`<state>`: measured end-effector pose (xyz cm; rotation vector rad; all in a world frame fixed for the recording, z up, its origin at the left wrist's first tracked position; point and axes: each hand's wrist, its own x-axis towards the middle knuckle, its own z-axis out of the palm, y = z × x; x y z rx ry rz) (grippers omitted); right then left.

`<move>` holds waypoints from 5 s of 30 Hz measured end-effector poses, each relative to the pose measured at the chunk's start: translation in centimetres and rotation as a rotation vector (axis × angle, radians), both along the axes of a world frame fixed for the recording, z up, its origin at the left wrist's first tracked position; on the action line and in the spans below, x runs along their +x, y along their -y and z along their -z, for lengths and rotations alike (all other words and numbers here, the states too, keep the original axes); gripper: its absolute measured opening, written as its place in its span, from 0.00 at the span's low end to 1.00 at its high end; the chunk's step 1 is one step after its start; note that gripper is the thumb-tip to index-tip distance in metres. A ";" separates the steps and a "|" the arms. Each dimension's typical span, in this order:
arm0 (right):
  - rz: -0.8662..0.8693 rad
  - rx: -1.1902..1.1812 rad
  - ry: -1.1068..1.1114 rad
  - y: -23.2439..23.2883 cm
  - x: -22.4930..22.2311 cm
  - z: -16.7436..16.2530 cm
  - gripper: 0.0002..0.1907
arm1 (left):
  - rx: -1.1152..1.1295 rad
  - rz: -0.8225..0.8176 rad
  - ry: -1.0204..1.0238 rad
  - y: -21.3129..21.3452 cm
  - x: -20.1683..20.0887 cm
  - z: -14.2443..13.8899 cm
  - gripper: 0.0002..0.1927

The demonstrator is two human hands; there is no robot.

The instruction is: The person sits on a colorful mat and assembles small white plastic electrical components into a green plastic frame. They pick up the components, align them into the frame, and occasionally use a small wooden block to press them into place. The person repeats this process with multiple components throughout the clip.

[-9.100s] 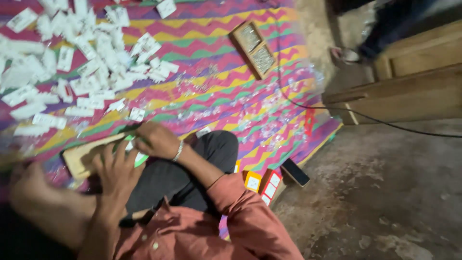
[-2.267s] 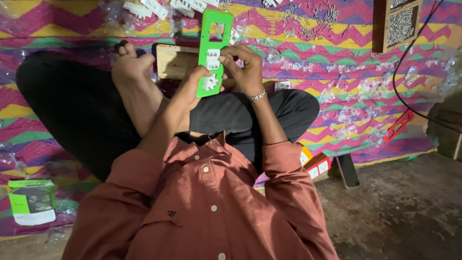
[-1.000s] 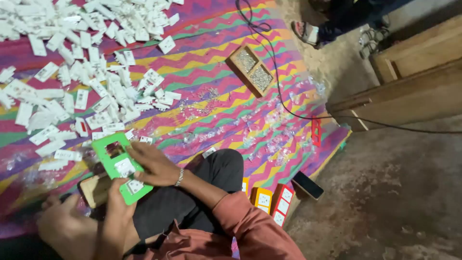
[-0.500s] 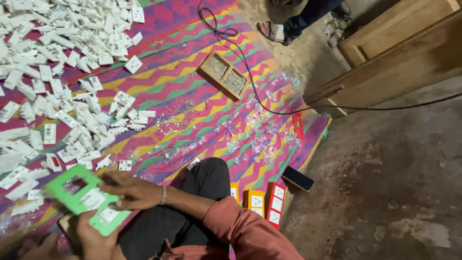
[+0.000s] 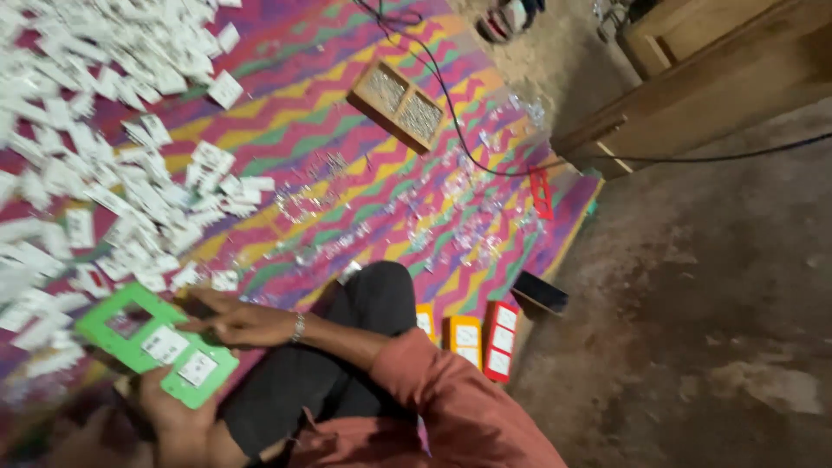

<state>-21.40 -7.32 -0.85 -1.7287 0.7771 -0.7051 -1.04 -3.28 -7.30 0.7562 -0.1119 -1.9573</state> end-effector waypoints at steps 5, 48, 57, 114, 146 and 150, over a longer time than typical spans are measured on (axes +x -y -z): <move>0.051 0.031 0.053 -0.1 -0.2 -0.6 0.45 | 0.033 0.015 0.142 0.0 -0.8 0.2 0.38; 0.039 -0.090 -0.080 -0.7 -0.4 2.3 0.34 | 0.136 -0.108 -0.121 -2.5 -1.3 2.2 0.26; -0.062 0.551 -0.378 0.2 -5.3 -2.8 0.32 | -0.516 -0.189 0.842 -1.2 -1.4 -2.9 0.29; 1.179 -0.052 -0.168 9.2 -18.7 -4.7 0.09 | -1.321 -0.139 2.031 0.1 -2.7 2.2 0.20; 0.625 0.130 -0.075 -2.9 -3.7 2.3 0.08 | -1.074 -0.024 1.996 -3.1 -4.3 -4.7 0.25; 0.561 0.158 -0.117 -3.1 -3.2 1.8 0.06 | -1.056 -0.017 1.994 -3.2 -4.3 -4.4 0.24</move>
